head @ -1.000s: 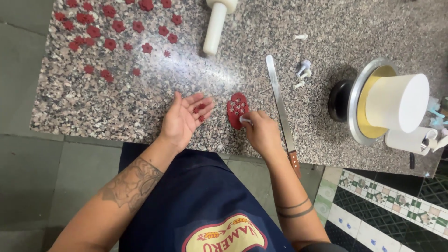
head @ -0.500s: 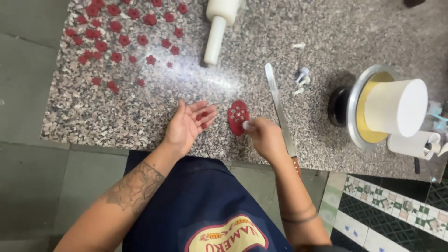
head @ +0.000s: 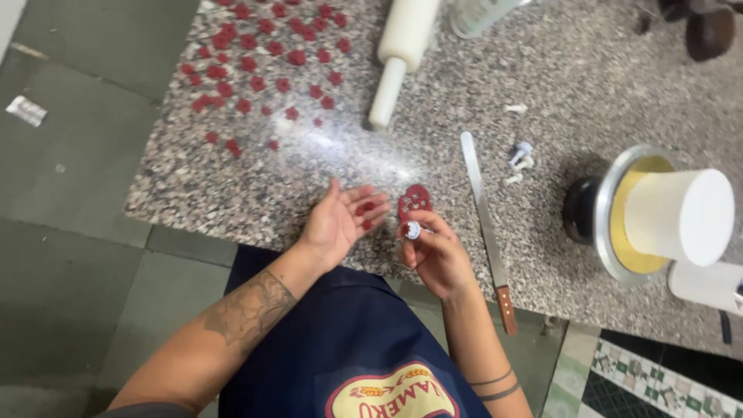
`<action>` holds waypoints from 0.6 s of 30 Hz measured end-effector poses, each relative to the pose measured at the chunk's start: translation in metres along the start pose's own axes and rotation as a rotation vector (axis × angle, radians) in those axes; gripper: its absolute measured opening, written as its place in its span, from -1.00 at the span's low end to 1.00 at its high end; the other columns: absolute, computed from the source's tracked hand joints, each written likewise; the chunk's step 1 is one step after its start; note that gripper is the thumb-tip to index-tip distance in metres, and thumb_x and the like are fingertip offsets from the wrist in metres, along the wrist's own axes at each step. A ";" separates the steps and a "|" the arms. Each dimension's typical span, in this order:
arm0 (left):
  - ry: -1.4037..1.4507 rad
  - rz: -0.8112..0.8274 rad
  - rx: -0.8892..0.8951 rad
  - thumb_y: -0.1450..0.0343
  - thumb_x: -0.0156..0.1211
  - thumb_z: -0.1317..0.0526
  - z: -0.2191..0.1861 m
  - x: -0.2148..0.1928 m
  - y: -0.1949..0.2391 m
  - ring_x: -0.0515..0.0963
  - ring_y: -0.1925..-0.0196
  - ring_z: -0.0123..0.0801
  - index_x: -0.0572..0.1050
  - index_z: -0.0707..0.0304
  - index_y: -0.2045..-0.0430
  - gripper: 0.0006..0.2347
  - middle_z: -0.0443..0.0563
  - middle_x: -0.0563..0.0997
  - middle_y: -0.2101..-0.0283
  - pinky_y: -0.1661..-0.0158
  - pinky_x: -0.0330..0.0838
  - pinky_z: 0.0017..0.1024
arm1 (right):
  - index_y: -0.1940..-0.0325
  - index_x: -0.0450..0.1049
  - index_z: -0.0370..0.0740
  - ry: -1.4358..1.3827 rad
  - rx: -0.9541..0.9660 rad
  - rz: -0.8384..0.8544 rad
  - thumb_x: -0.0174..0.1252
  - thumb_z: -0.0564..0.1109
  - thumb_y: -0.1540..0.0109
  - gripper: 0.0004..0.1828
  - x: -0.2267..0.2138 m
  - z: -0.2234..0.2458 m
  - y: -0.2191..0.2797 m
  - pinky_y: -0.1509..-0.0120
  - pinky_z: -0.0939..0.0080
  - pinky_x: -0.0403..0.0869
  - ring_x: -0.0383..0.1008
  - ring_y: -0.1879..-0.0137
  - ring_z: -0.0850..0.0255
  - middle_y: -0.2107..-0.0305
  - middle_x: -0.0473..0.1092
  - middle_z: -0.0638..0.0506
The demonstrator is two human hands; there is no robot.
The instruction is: Organizing small red fondant flowers and using an offset spatula and rolling pin to manipulate red fondant on a workstation.
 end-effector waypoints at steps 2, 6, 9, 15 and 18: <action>-0.008 -0.003 0.005 -0.54 -0.40 -0.25 -0.004 0.008 0.007 0.55 -0.18 -0.06 0.32 0.42 -0.08 -0.38 0.33 0.52 -0.15 -0.19 0.40 -0.16 | -0.18 0.41 -0.22 0.005 0.007 0.030 0.10 -0.11 -0.36 -0.69 0.007 -0.005 -0.004 0.25 0.26 0.38 0.42 0.34 0.22 0.14 0.49 -0.15; 0.038 0.042 0.026 -0.55 -0.40 -0.25 -0.006 0.020 0.014 0.54 -0.20 -0.08 0.30 0.47 -0.14 -0.36 0.33 0.51 -0.16 -0.23 0.39 -0.16 | -0.09 0.42 -0.24 0.210 -0.045 -0.082 0.13 -0.15 -0.50 -0.86 -0.022 -0.031 -0.016 0.34 0.34 0.23 0.26 0.41 0.35 0.28 0.40 -0.04; 0.048 0.084 0.076 -0.55 -0.42 -0.28 -0.007 0.029 0.016 0.52 -0.22 -0.08 0.29 0.50 -0.19 -0.31 0.33 0.49 -0.19 -0.26 0.36 -0.16 | 0.04 0.44 -0.30 1.089 -0.146 -0.269 0.06 -0.10 -0.47 -0.81 0.020 -0.014 -0.010 0.28 0.18 0.33 0.32 0.35 0.24 0.35 0.42 -0.17; 0.177 0.109 0.010 -0.53 -0.43 -0.30 -0.010 0.046 0.023 0.52 -0.23 -0.05 0.28 0.47 -0.16 -0.30 0.34 0.48 -0.20 -0.28 0.35 -0.12 | 0.00 0.44 -0.33 1.445 -0.308 -0.120 0.05 -0.10 -0.36 -0.75 0.114 0.019 -0.006 0.07 0.09 0.53 0.61 0.16 0.03 0.24 0.51 -0.19; 0.183 0.175 0.015 -0.54 -0.43 -0.30 -0.007 0.046 0.022 0.52 -0.23 -0.03 0.28 0.48 -0.16 -0.31 0.36 0.49 -0.21 -0.30 0.34 -0.12 | 0.01 0.43 -0.33 1.500 -0.364 -0.156 -0.02 -0.12 -0.42 -0.78 0.122 0.023 -0.001 0.02 0.06 0.51 0.60 0.11 -0.05 0.19 0.53 -0.21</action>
Point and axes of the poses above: each hand's wrist, its own y-axis away from the middle knuckle, its own x-axis out of the palm, z = x × y, the point moved 8 cm from there along -y, towards the middle knuckle
